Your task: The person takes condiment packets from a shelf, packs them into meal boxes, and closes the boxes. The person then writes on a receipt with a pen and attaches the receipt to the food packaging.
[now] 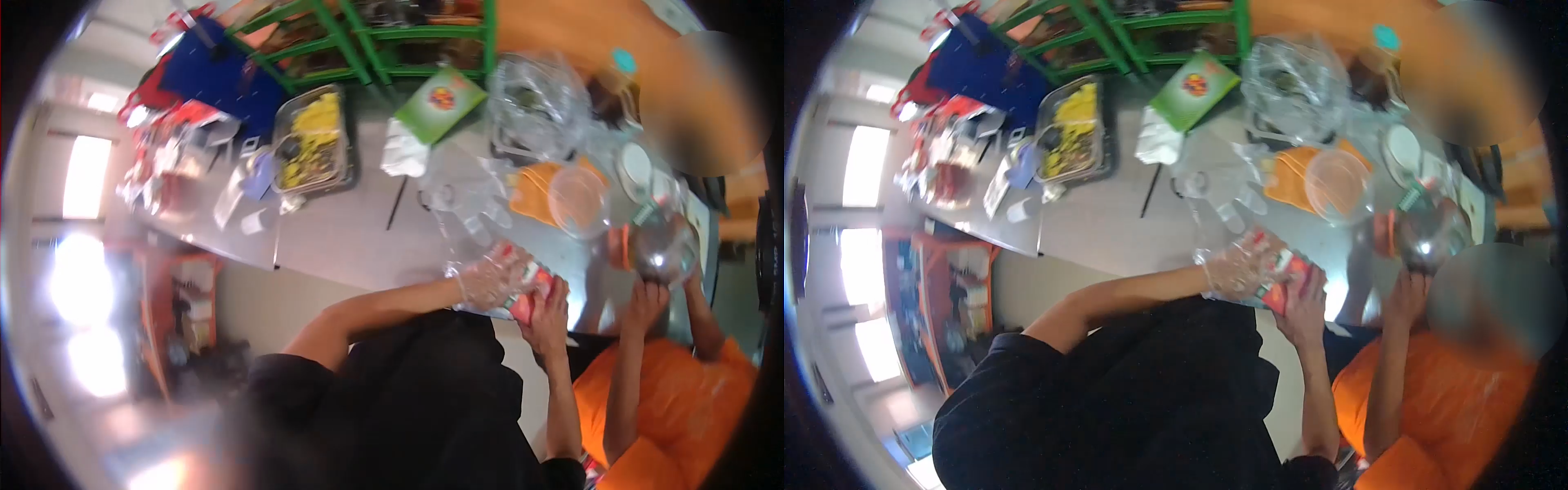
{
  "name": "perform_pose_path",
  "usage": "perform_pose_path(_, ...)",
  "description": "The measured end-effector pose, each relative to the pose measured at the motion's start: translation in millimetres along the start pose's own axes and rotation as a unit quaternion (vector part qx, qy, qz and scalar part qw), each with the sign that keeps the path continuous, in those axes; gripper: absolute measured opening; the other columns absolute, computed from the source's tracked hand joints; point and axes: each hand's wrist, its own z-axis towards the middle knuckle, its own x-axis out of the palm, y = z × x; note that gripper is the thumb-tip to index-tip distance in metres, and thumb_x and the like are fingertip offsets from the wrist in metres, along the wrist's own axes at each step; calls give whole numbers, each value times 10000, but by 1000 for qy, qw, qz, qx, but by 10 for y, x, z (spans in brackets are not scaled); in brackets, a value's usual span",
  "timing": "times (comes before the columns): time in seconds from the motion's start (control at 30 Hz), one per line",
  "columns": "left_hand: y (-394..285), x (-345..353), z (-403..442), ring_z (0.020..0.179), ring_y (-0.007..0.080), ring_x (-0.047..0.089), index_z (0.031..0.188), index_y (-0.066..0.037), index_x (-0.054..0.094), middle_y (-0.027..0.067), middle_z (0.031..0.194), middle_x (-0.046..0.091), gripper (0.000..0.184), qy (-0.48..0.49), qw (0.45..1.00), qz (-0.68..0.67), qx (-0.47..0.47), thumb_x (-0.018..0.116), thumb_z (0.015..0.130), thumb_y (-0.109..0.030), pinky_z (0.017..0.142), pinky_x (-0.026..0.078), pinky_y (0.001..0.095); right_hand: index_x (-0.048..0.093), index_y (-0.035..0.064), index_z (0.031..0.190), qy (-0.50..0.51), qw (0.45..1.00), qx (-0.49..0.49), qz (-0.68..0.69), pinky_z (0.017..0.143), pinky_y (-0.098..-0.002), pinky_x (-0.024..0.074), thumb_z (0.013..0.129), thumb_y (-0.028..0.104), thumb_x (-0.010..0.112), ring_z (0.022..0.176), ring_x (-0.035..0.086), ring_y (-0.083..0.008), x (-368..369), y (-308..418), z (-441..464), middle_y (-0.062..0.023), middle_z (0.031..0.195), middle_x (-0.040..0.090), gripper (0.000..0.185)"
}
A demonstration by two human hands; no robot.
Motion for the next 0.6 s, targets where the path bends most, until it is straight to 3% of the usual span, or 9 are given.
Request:
perform_pose_path(0.03,-27,-28,-7,1345,404,441,1529,-333,402,223,1451,468,581,-10,1000,-6,3,498,957,-292,1108,319,627,530,-6,1255,-2,1000,-16,-3,1099,-614,362,712,296,844,1371,319,-549,-30,3,-14,-346,1465,297,696)
perform_pose_path(0.17,-130,-124,-147,1313,379,480,1486,-268,483,228,1383,523,531,-42,999,-11,-31,469,956,-288,1089,333,614,517,23,1259,-25,999,-37,22,1058,-591,429,633,163,873,1319,360,-543,-132,150,-39,-331,1441,308,734)
perform_pose_path(0.27,-49,-307,-549,1280,384,497,1490,-266,480,228,1367,530,535,-100,992,-12,-70,464,955,-275,1078,346,605,488,58,1284,-42,991,-119,44,1052,-596,432,592,135,885,1328,355,-543,-159,459,69,-329,1452,298,802)
perform_pose_path(0.33,36,-660,-1042,1273,391,499,1496,-258,474,232,1371,529,553,-122,987,26,-101,481,944,-275,1065,360,603,479,109,1273,10,988,-132,75,1034,-590,450,538,90,909,1339,349,-556,-264,913,312,-321,1454,311,853)
perform_pose_path(0.37,100,-673,-1336,1267,404,498,1501,-233,473,244,1379,518,592,-155,976,89,-127,531,913,-262,1044,382,602,481,120,1277,15,983,-161,89,1036,-589,450,538,101,912,1341,349,-555,-233,1160,482,-317,1456,311,856)
perform_pose_path(0.47,534,-993,-2245,1276,411,486,1503,-213,473,251,1392,504,624,-122,970,82,-192,570,888,-253,1024,393,602,497,148,1275,32,965,-237,107,1008,-582,480,562,147,913,1361,349,-533,3,2008,1125,-289,1477,308,826)
perform_pose_path(0.53,903,-1001,-2830,1293,389,477,1470,-280,510,219,1383,510,648,-101,963,81,-237,656,839,-288,1055,374,605,501,134,1271,35,950,-303,65,1016,-579,477,566,182,914,1371,349,-520,321,2501,1559,-272,1496,301,818)
perform_pose_path(0.6,1281,-965,-3262,1304,386,463,1464,-289,518,216,1389,501,649,-88,959,74,-257,670,832,-297,1069,357,603,539,100,1215,55,956,-285,48,992,-574,483,604,198,905,1366,371,-491,588,2950,1817,-247,1494,328,719)
